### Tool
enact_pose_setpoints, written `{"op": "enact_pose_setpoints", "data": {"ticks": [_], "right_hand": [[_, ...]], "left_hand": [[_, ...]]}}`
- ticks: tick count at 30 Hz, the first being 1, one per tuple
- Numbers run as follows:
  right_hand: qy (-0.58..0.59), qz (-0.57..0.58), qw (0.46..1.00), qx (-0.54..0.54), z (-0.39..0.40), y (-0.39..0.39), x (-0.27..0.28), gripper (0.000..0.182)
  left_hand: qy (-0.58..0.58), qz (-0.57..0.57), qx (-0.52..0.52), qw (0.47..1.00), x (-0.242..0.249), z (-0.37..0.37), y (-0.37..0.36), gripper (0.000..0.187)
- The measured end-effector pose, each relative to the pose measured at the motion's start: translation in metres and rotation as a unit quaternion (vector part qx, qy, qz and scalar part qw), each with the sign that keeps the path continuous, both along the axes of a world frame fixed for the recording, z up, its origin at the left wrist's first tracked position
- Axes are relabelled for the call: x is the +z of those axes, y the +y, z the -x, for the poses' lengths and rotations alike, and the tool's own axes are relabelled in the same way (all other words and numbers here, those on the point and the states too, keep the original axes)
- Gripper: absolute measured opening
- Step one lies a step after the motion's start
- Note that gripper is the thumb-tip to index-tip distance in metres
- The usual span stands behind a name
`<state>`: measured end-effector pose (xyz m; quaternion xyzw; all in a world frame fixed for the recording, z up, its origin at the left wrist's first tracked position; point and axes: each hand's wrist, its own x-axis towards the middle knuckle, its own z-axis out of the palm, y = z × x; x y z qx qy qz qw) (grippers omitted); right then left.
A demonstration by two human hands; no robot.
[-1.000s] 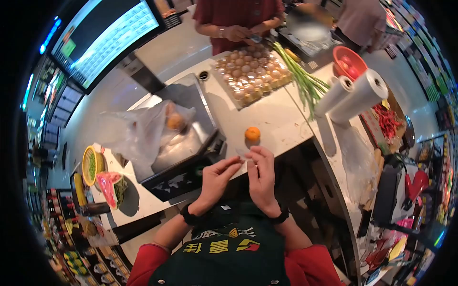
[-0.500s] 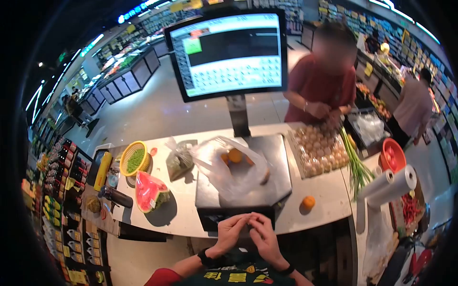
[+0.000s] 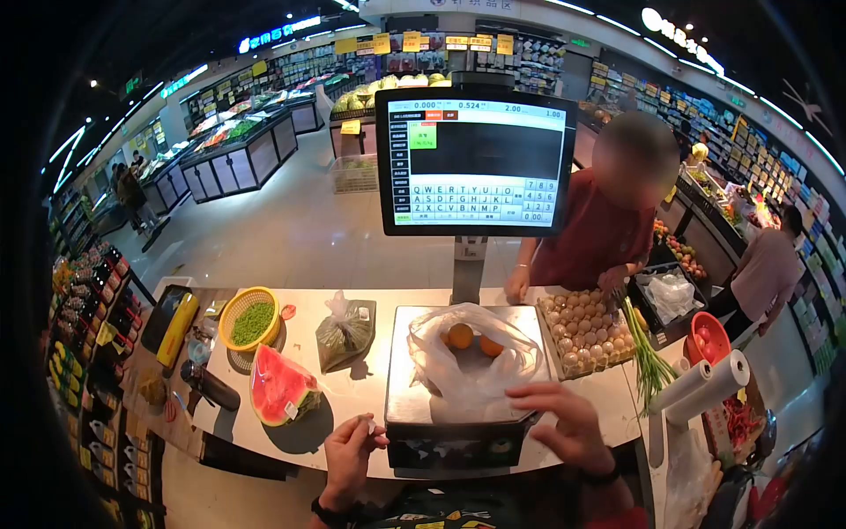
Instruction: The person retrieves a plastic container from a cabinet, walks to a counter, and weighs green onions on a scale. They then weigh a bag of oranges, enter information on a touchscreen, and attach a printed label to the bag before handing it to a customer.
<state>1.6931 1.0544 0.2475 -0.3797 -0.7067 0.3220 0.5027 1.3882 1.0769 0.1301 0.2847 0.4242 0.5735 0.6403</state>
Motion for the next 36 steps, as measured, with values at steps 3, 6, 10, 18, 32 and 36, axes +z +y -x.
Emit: {"op": "enact_pose_setpoints", "data": {"ticks": [3, 6, 10, 18, 32, 36], "right_hand": [[-0.051, -0.072, 0.996, -0.016, -0.005, 0.015, 0.022, 0.027], [-0.076, -0.109, 0.991, -0.034, -0.010, 0.028, 0.031, 0.025], [-0.151, -0.169, 0.970, -0.093, -0.024, 0.049, 0.033, 0.026], [-0.280, -0.075, 0.942, -0.170, -0.070, 0.076, -0.022, 0.051], [-0.364, -0.006, 0.928, -0.083, -0.064, 0.106, -0.122, 0.107], [-0.317, -0.148, 0.929, -0.120, -0.034, 0.147, -0.166, 0.091]], "left_hand": [[-0.022, -0.019, 0.049, 0.998, -0.026, 0.013, -0.006, 0.023], [-0.027, -0.039, 0.075, 0.996, -0.041, 0.029, -0.008, 0.017], [-0.044, -0.048, 0.108, 0.992, -0.034, 0.035, -0.006, 0.016], [0.100, -0.067, 0.076, 0.990, -0.026, 0.021, 0.022, 0.020], [0.274, -0.081, -0.121, 0.950, -0.086, -0.022, 0.169, 0.033], [0.471, -0.278, -0.188, 0.816, -0.064, -0.057, 0.176, 0.038]]}}
